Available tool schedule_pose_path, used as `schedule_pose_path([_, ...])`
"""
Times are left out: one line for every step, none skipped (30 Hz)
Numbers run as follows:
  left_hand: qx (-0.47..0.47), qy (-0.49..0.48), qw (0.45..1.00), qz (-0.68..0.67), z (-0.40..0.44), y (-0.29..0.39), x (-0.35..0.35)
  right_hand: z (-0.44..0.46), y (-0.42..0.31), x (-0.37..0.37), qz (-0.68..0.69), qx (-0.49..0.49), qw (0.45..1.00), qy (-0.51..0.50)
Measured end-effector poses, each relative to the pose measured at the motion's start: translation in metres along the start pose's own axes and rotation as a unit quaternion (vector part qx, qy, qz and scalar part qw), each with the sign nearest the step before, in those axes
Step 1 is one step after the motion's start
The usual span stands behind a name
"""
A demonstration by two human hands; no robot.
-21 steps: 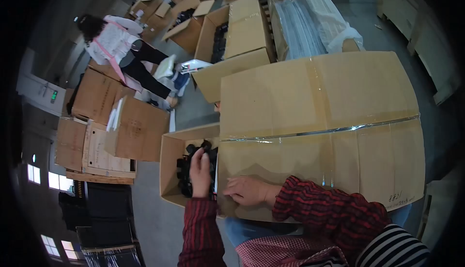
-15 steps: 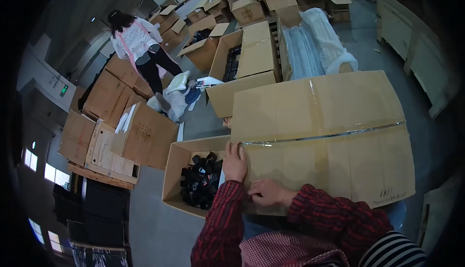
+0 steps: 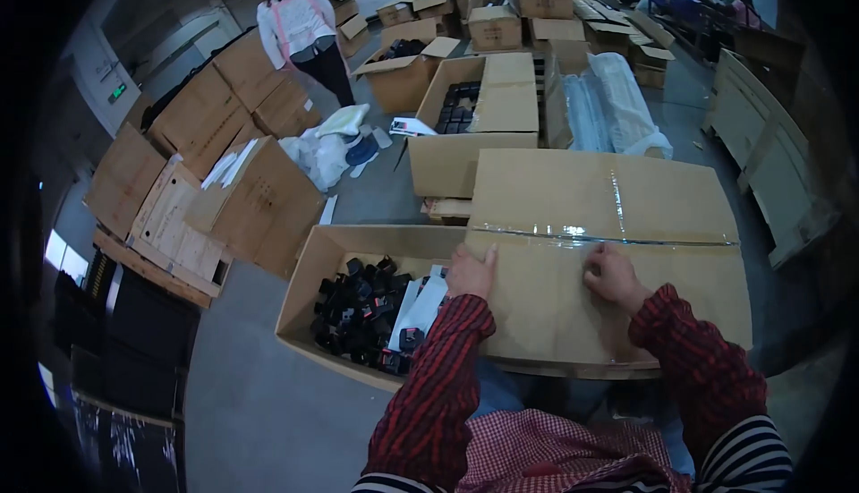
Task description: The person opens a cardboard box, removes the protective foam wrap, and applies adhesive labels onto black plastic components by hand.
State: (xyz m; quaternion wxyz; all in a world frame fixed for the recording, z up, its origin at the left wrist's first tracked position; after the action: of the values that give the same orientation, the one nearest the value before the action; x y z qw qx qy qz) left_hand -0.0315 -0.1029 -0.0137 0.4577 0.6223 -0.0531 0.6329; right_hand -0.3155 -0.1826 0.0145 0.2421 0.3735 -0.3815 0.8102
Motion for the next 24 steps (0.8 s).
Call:
schedule_pose_path([0.007,0.002,1.0,0.006,0.001,-0.011,0.002,0.02,-0.003,-0.021,-0.026,-0.014,0.999,-0.031])
schedule_pose_path([0.005,0.015,1.0,-0.003,0.001,-0.012,0.002,0.041,-0.006,-0.038,-0.06,-0.032,0.996,-0.057])
schedule_pose_path([-0.002,0.025,1.0,-0.017,0.001,-0.005,-0.001,0.058,-0.016,-0.066,-0.052,-0.014,0.992,-0.111])
schedule_pose_path([-0.009,0.017,1.0,-0.025,0.0,0.0,-0.004,0.072,-0.028,-0.093,-0.047,-0.002,0.986,-0.163])
schedule_pose_path([-0.012,0.033,0.998,-0.047,0.001,0.0,0.001,0.088,-0.046,-0.108,-0.074,-0.012,0.981,-0.179])
schedule_pose_path([-0.009,0.051,0.996,-0.068,0.002,-0.001,0.006,0.105,-0.069,-0.121,-0.068,0.03,0.982,-0.176])
schedule_pose_path([-0.002,0.033,0.996,-0.081,0.003,-0.001,0.006,0.12,-0.085,-0.135,-0.06,0.043,0.984,-0.161])
schedule_pose_path([0.003,0.025,0.997,-0.077,-0.001,-0.003,0.002,0.13,-0.098,-0.146,-0.047,0.057,0.986,-0.149])
schedule_pose_path([-0.003,0.045,0.995,-0.09,0.001,-0.003,0.004,0.141,-0.109,-0.149,-0.044,0.055,0.985,-0.155])
schedule_pose_path([-0.013,0.068,0.992,-0.101,0.004,-0.001,0.011,0.149,-0.125,-0.148,-0.051,0.088,0.979,-0.175])
schedule_pose_path([-0.013,0.065,0.993,-0.095,0.005,-0.001,0.012,0.152,-0.135,-0.148,-0.058,0.119,0.972,-0.195])
schedule_pose_path([-0.007,0.071,0.992,-0.105,0.004,0.0,0.016,0.155,-0.133,-0.152,-0.054,0.117,0.972,-0.198])
schedule_pose_path([-0.003,0.078,0.99,-0.115,0.005,0.001,0.018,0.157,-0.135,-0.155,-0.032,0.128,0.973,-0.191])
schedule_pose_path([-0.003,0.072,0.991,-0.112,0.003,-0.002,0.015,0.156,-0.135,-0.155,-0.012,0.136,0.973,-0.185])
schedule_pose_path([-0.001,0.072,0.99,-0.123,0.003,-0.005,0.015,0.152,-0.133,-0.156,-0.01,0.132,0.973,-0.188])
schedule_pose_path([0.001,0.074,0.988,-0.136,0.003,-0.006,0.014,0.151,-0.139,-0.152,0.002,0.147,0.976,-0.158])
schedule_pose_path([-0.002,0.072,0.989,-0.133,0.004,-0.006,0.012,0.151,-0.146,-0.147,0.016,0.161,0.979,-0.126])
schedule_pose_path([-0.008,0.082,0.989,-0.12,0.004,-0.005,0.013,0.155,-0.151,-0.146,0.018,0.158,0.98,-0.123])
schedule_pose_path([-0.012,0.092,0.99,-0.106,0.005,-0.006,0.015,0.157,-0.151,-0.153,-0.036,0.15,0.976,-0.153])
schedule_pose_path([-0.014,0.095,0.99,-0.102,0.004,-0.006,0.014,0.16,-0.151,-0.156,-0.09,0.145,0.969,-0.181])
schedule_pose_path([-0.013,0.077,0.991,-0.107,0.003,-0.006,0.008,0.161,-0.158,-0.145,-0.084,0.149,0.969,-0.176])
schedule_pose_path([-0.014,0.068,0.992,-0.108,0.005,-0.009,0.007,0.158,-0.161,-0.136,-0.106,0.133,0.963,-0.207])
schedule_pose_path([-0.016,0.071,0.991,-0.116,0.007,-0.009,0.009,0.163,-0.166,-0.134,-0.125,0.123,0.957,-0.233])
schedule_pose_path([-0.018,0.073,0.99,-0.122,0.005,-0.01,0.009,0.164,-0.163,-0.147,-0.112,0.11,0.948,-0.278])
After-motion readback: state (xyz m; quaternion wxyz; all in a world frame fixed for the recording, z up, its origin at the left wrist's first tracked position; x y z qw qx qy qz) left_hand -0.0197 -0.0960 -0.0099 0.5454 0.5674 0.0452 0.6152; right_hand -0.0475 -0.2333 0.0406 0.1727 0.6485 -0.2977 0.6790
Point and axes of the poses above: each hand's wrist, its own z-axis towards the middle knuckle, its own x-axis out of the back of the hand, y = z × x, the point moved 10 cm from there along z, towards the middle knuckle, and after that the axes turned 15 degrees about y, right-handed, at the moved point
